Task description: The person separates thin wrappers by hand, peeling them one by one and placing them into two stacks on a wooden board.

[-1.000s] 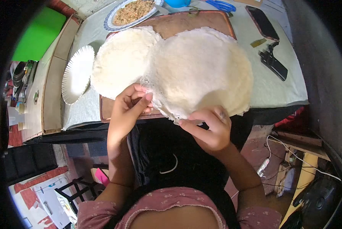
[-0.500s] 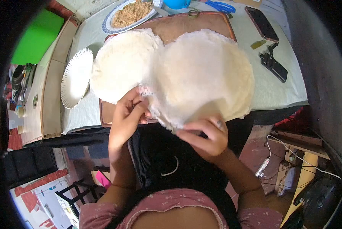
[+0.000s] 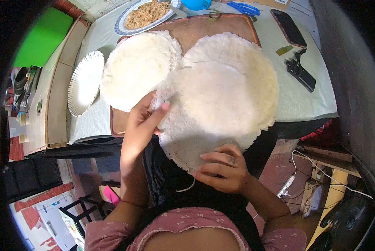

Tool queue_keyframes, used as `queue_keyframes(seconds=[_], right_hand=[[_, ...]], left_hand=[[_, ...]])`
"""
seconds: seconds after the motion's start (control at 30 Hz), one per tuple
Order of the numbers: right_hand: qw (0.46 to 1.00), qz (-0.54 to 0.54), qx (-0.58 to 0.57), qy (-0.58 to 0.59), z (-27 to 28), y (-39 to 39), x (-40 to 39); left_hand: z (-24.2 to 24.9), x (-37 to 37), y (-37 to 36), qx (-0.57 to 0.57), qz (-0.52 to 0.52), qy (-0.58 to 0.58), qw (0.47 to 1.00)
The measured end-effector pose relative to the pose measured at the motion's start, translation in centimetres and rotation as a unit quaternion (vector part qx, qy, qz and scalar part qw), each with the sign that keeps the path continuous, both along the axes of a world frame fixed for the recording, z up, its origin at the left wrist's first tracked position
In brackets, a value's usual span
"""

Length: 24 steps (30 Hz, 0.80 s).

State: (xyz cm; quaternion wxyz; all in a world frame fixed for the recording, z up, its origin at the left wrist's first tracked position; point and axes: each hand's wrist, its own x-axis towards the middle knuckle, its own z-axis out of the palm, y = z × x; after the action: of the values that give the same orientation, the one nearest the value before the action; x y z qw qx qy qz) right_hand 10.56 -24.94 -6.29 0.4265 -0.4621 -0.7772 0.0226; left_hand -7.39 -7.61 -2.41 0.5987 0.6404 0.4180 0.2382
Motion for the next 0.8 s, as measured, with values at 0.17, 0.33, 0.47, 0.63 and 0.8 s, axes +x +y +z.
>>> queue_keyframes(seconds=[0.17,0.33,0.47,0.63,0.8], right_hand=[[0.999,-0.032,-0.007,-0.007,-0.7,-0.6,0.1],[0.991,-0.133,-0.006,-0.028,-1.3,-0.8,1.2],[0.981,-0.185,-0.010,-0.051,-1.5,-1.0,2.1],[0.982,-0.178,0.007,-0.057,-1.4,-1.1,2.4],[0.984,-0.171,0.037,-0.028,0.0,-0.6,2.3]], left_hand=[[-0.6,-0.1,0.1,0.034,0.016,-0.014,0.999],[-1.1,-0.5,0.2,0.043,-0.005,-0.036,0.998],[-1.6,-0.7,0.3,0.031,-0.004,-0.041,0.999],[-1.2,-0.6,0.2,0.039,0.006,-0.042,0.998],[-2.1,-1.0,0.3,0.033,0.013,-0.038,0.999]])
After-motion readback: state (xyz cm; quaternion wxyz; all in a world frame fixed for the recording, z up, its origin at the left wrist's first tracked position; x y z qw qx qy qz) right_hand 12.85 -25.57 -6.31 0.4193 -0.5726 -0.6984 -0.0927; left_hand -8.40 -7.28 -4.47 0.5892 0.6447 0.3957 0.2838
